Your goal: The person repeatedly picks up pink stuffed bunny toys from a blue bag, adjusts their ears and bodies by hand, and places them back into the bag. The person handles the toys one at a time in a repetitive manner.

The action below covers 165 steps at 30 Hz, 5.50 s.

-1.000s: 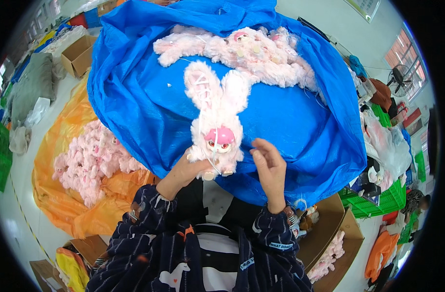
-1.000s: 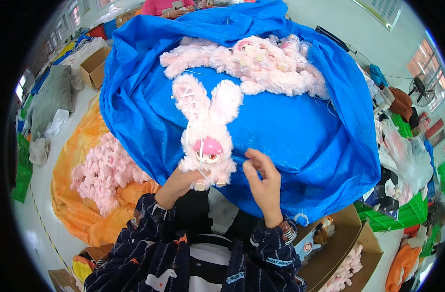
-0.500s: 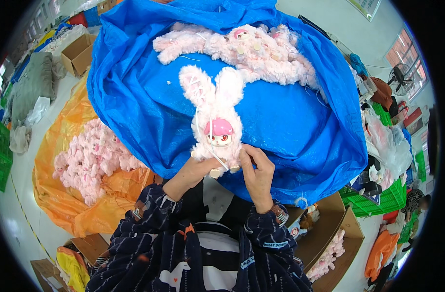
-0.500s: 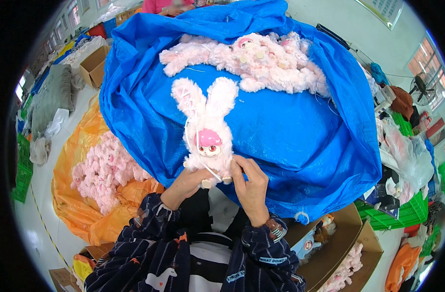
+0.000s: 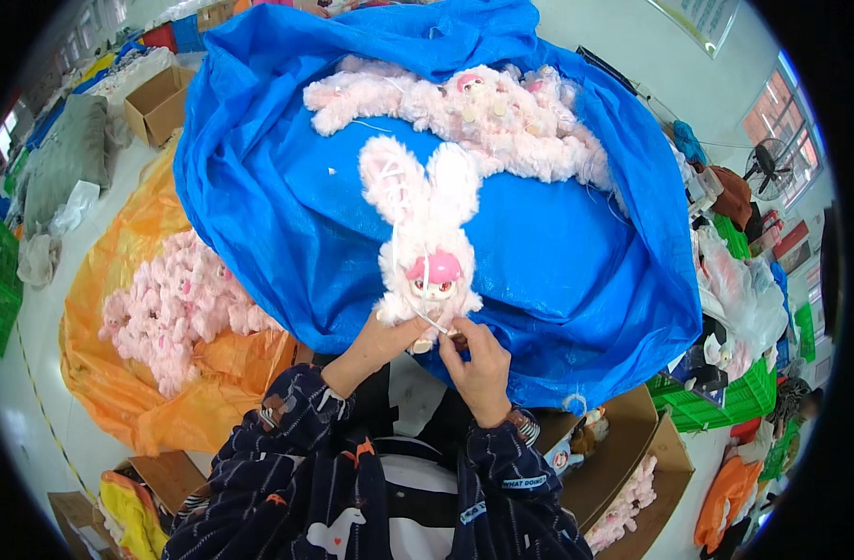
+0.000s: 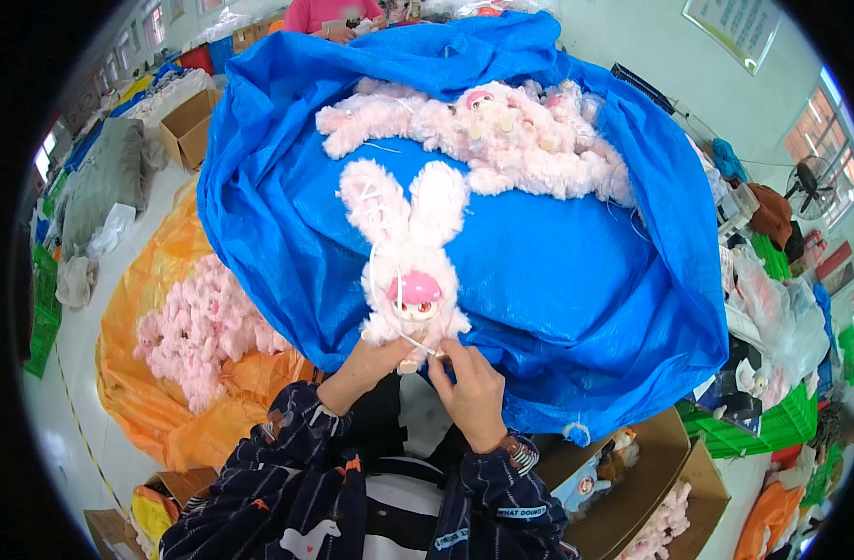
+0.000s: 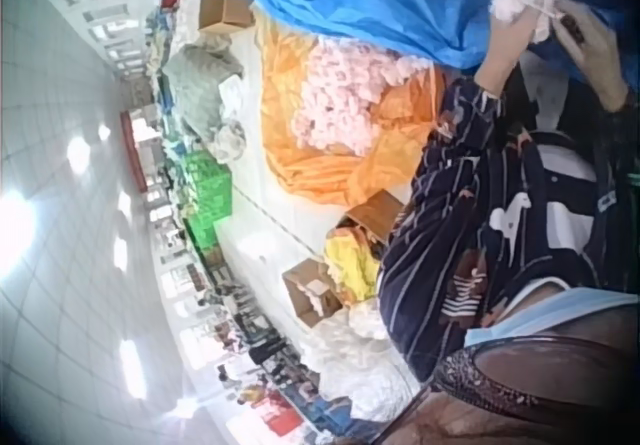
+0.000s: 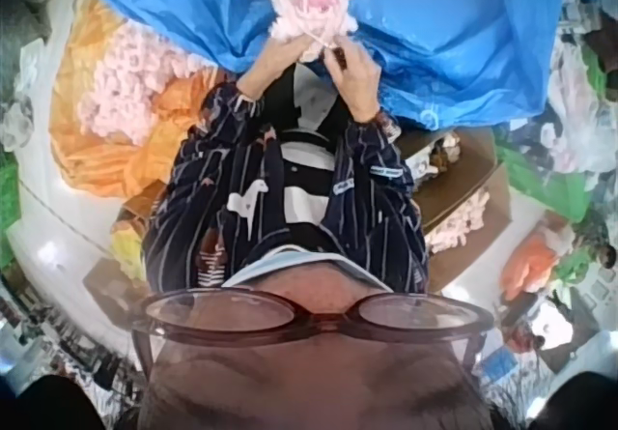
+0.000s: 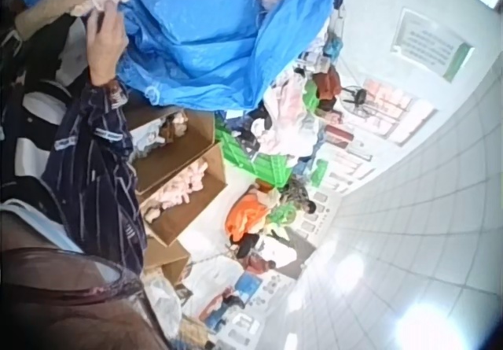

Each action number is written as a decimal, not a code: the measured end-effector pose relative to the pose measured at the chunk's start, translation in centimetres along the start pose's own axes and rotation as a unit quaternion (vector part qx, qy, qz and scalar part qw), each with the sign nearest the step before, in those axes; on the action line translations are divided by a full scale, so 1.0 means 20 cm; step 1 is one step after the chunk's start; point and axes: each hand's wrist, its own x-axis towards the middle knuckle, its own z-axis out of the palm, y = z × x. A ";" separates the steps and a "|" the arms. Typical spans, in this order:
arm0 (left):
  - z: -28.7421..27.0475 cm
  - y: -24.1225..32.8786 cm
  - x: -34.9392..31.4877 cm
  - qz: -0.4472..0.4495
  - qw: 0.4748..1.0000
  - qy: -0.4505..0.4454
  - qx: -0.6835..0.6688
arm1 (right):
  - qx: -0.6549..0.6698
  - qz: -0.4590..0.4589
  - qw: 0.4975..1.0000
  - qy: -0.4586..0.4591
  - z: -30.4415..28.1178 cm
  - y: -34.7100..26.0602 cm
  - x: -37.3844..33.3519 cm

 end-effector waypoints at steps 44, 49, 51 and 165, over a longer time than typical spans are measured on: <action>-0.74 0.49 0.74 0.347 0.683 0.199 0.611 | 0.307 0.304 0.902 0.016 -0.22 0.26 0.28; -1.02 0.48 1.10 0.218 0.686 0.263 0.643 | 0.339 0.332 0.880 0.026 -0.16 0.37 0.22; -0.98 0.45 1.15 0.064 0.730 0.285 0.619 | 0.336 0.344 0.876 0.032 -0.16 0.38 0.20; -0.02 -0.08 -0.02 -0.017 0.995 -0.049 -0.080 | 0.382 0.313 0.867 0.058 0.03 -0.05 -0.04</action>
